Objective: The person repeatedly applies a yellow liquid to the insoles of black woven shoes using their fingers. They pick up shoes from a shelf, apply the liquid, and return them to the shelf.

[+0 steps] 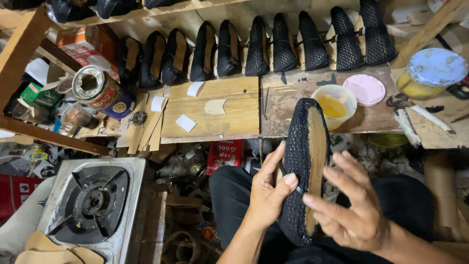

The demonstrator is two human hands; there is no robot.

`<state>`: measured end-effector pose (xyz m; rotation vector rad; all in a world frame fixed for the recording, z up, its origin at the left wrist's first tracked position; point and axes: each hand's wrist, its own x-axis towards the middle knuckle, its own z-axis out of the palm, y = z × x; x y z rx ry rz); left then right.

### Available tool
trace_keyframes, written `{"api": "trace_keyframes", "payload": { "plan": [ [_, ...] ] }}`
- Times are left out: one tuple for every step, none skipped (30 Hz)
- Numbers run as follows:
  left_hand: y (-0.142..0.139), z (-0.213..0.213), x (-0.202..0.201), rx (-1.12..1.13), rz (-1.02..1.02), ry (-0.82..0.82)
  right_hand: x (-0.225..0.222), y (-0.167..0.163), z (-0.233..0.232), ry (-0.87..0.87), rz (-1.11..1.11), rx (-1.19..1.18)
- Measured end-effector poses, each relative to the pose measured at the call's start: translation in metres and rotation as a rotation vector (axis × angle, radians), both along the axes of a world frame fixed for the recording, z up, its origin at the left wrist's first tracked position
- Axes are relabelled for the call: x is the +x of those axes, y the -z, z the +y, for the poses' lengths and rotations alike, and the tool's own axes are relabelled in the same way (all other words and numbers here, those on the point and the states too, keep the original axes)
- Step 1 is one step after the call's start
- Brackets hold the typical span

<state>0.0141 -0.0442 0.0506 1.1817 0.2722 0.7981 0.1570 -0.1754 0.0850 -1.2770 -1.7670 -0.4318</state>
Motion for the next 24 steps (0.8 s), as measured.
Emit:
{"api": "trace_keyframes", "payload": {
  "plan": [
    [0.001, -0.001, 0.000, 0.003, -0.014, 0.002, 0.001, 0.000, 0.000, 0.019, 0.010, -0.014],
    [0.001, -0.001, -0.001, -0.007, -0.004, 0.009, 0.001, 0.000, 0.000, 0.037, 0.020, -0.026],
    [0.002, -0.001, -0.001, -0.014, 0.007, 0.015, 0.002, 0.000, 0.000, 0.010, 0.001, -0.016],
    [0.003, -0.001, -0.002, -0.021, 0.019, 0.023, 0.003, -0.001, 0.001, -0.015, -0.017, -0.006],
    [0.004, -0.001, -0.002, -0.011, 0.015, 0.023, 0.004, -0.001, 0.001, -0.038, -0.035, 0.002],
    [0.005, -0.001, -0.003, -0.001, 0.010, 0.024, 0.005, -0.002, 0.002, -0.020, -0.025, -0.004],
    [0.007, -0.001, -0.002, 0.009, 0.004, 0.024, 0.006, -0.003, 0.004, -0.003, -0.015, -0.009],
    [0.008, -0.001, -0.003, 0.006, 0.003, 0.033, 0.007, -0.004, 0.006, 0.012, -0.006, -0.010],
    [0.009, 0.000, -0.003, 0.005, 0.002, 0.040, 0.008, -0.005, 0.008, 0.003, -0.019, -0.008],
    [0.010, 0.000, -0.003, 0.002, 0.003, 0.048, 0.008, -0.006, 0.009, -0.006, -0.030, -0.008],
    [0.012, 0.000, -0.003, -0.055, -0.004, 0.056, 0.010, -0.007, 0.010, -0.013, -0.041, -0.012],
    [0.012, 0.001, -0.003, -0.113, -0.009, 0.065, 0.010, -0.008, 0.010, 0.031, 0.003, -0.047],
    [0.013, 0.000, -0.002, -0.173, -0.015, 0.075, 0.013, -0.009, 0.009, 0.076, 0.047, -0.084],
    [0.013, 0.000, -0.002, -0.233, -0.059, 0.074, 0.014, -0.009, 0.008, 0.119, 0.089, -0.119],
    [0.013, 0.001, -0.001, -0.289, -0.105, 0.071, 0.015, -0.007, 0.006, 0.085, 0.155, -0.147],
    [0.012, 0.002, -0.002, -0.344, -0.150, 0.067, 0.015, -0.005, 0.002, 0.050, 0.221, -0.175],
    [0.011, 0.002, -0.002, -0.314, -0.157, 0.002, 0.013, 0.000, -0.003, 0.016, 0.287, -0.208],
    [0.010, 0.003, -0.002, -0.285, -0.165, -0.064, 0.010, 0.006, -0.007, -0.038, 0.309, -0.238],
    [0.009, 0.005, -0.001, -0.254, -0.174, -0.129, 0.008, 0.013, -0.010, -0.091, 0.330, -0.266],
    [0.008, 0.007, -0.003, -0.274, -0.228, -0.115, 0.003, 0.022, -0.013, -0.143, 0.351, -0.294],
    [0.007, 0.007, -0.004, -0.298, -0.281, -0.101, -0.001, 0.031, -0.016, -0.143, 0.423, -0.359],
    [0.007, 0.008, -0.005, -0.320, -0.334, -0.086, -0.005, 0.040, -0.020, -0.142, 0.496, -0.423],
    [0.008, 0.009, -0.005, -0.336, -0.344, -0.069, -0.007, 0.049, -0.022, -0.137, 0.569, -0.484],
    [0.009, 0.011, -0.007, -0.353, -0.352, -0.050, -0.008, 0.056, -0.021, -0.124, 0.643, -0.508]
  ]
}}
